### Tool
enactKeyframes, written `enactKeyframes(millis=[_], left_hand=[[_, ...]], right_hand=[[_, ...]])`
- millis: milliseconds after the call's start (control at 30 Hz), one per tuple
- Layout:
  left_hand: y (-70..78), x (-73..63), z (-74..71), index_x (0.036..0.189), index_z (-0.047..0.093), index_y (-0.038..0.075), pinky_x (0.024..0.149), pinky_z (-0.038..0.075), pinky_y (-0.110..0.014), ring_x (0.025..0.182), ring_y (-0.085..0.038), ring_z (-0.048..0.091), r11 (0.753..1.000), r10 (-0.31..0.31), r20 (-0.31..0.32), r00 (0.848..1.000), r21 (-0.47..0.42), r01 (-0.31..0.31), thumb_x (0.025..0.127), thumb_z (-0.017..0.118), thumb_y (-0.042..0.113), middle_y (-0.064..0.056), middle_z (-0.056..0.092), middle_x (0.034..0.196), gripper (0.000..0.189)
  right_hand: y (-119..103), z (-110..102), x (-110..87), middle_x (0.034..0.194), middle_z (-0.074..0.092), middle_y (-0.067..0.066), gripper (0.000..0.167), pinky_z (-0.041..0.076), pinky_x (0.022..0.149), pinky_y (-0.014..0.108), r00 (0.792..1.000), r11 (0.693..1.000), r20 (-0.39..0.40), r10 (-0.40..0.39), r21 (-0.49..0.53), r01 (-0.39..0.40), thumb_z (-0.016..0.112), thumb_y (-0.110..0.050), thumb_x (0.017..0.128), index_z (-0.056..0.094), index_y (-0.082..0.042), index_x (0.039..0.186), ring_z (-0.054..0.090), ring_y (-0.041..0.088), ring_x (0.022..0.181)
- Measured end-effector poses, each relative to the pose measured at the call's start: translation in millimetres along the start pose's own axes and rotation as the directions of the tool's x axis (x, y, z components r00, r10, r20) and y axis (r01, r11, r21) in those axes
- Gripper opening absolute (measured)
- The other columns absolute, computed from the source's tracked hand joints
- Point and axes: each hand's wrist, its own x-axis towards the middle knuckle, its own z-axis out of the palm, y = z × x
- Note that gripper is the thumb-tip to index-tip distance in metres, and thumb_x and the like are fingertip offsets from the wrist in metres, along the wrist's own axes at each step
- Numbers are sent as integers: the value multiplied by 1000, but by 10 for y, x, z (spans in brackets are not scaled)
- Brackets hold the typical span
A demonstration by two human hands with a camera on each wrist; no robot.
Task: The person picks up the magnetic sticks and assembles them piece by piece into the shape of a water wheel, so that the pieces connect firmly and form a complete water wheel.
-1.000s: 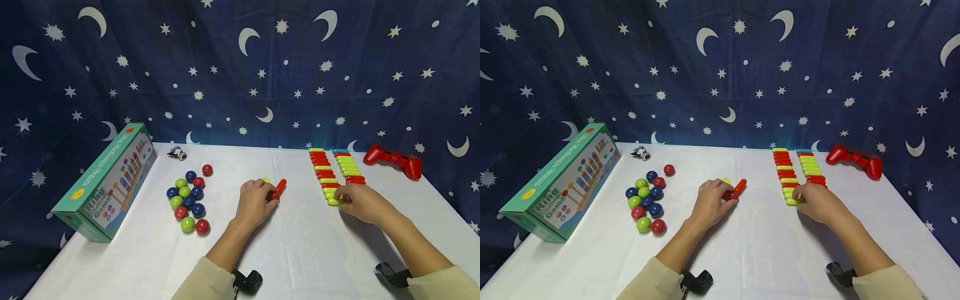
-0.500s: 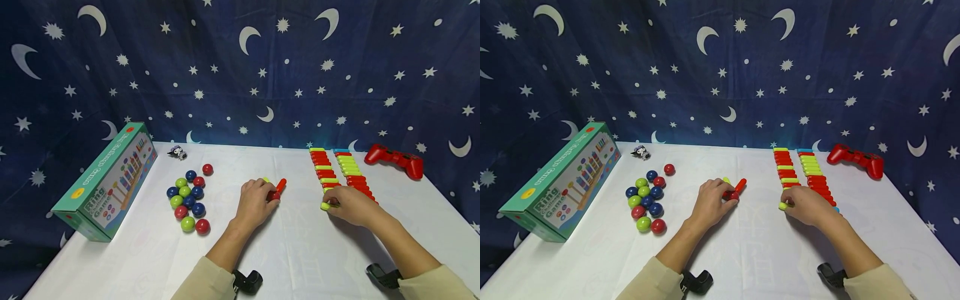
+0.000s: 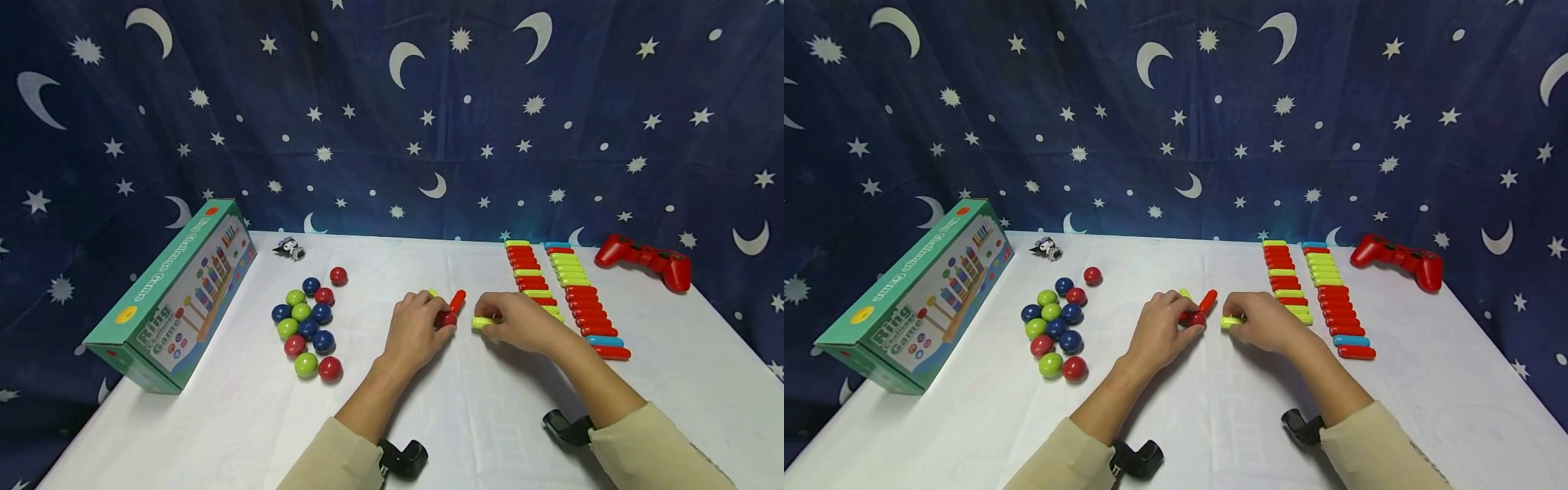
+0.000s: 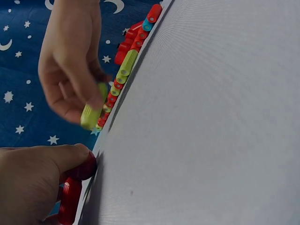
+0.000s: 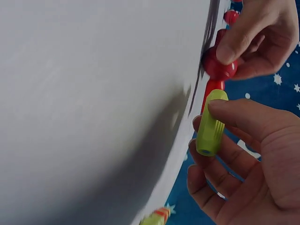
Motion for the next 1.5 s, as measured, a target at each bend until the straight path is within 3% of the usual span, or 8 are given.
enactKeyframes(millis=[333, 533, 633, 767, 967, 1133, 1300, 1500], left_hand=[[-9, -2, 23, 107, 76, 17, 85, 47, -35, 95, -20, 59, 1000, 9, -16, 1000, 19, -8, 87, 83, 30, 1, 67, 101, 24], [0, -8, 26, 102, 78, 18, 76, 42, -32, 85, -18, 58, 998, 19, -23, 1000, 68, -17, 91, 76, 35, 3, 67, 94, 20], [1, -6, 29, 96, 80, 17, 72, 42, -31, 79, -18, 58, 999, 35, -45, 998, 36, -33, 93, 69, 33, 3, 68, 87, 19], [0, 7, 8, 95, 81, 16, 78, 47, -34, 84, -19, 60, 997, 26, -56, 998, -75, -30, 91, 66, 25, 2, 70, 90, 18], [-3, 44, -14, 109, 81, 15, 92, 47, -41, 105, -23, 62, 977, -3, 14, 1000, -214, 6, 90, 70, 16, 0, 73, 110, 22], [8, 54, -6, 110, 81, 18, 90, 46, -41, 111, -23, 62, 987, 19, 61, 998, -161, -9, 91, 74, 19, 3, 75, 113, 20], [40, 45, -18, 107, 82, 20, 87, 44, -38, 108, -22, 62, 991, 0, 46, 999, -132, 6, 90, 79, 21, 3, 74, 110, 18], [65, 37, -14, 106, 83, 19, 88, 44, -39, 106, -22, 61, 989, -21, 37, 999, -143, 27, 88, 81, 19, 2, 74, 108, 19]], right_hand=[[-93, 117, 183, 94, 72, 0, 17, 57, 93, 45, 999, 999, -33, -31, 30, 32, 77, -7, 87, 73, -13, 103, 62, 20, 89], [-58, 148, 230, 111, 72, 9, 26, 52, 102, 57, 996, 999, -86, -6, -46, 2, 78, -9, 86, 75, -12, 112, 64, 32, 108], [-53, 164, 249, 122, 68, 15, 32, 50, 105, 60, 992, 997, -123, 11, -71, -20, 79, -10, 86, 75, -14, 117, 61, 37, 119], [-68, 178, 248, 129, 63, 19, 39, 53, 102, 58, 986, 997, -161, 35, -56, -45, 78, -9, 87, 73, -14, 126, 61, 38, 119], [-80, 149, 178, 131, 63, 20, 43, 56, 97, 56, 982, 997, -177, 71, -18, -75, 77, -13, 89, 69, -14, 132, 63, 37, 114], [-9, 40, 29, 131, 65, 18, 39, 60, 90, 51, 986, 999, -159, 54, 3, -54, 77, -15, 89, 71, -13, 128, 63, 37, 113], [161, -105, -141, 125, 70, 17, 38, 60, 86, 48, 986, 998, -154, 66, 13, -65, 77, -16, 90, 71, -8, 126, 64, 36, 110], [397, -307, -325, 114, 71, 17, 39, 60, 77, 41, 978, 983, -119, 172, -39, -178, 79, -20, 89, 72, -6, 125, 62, 32, 101]])
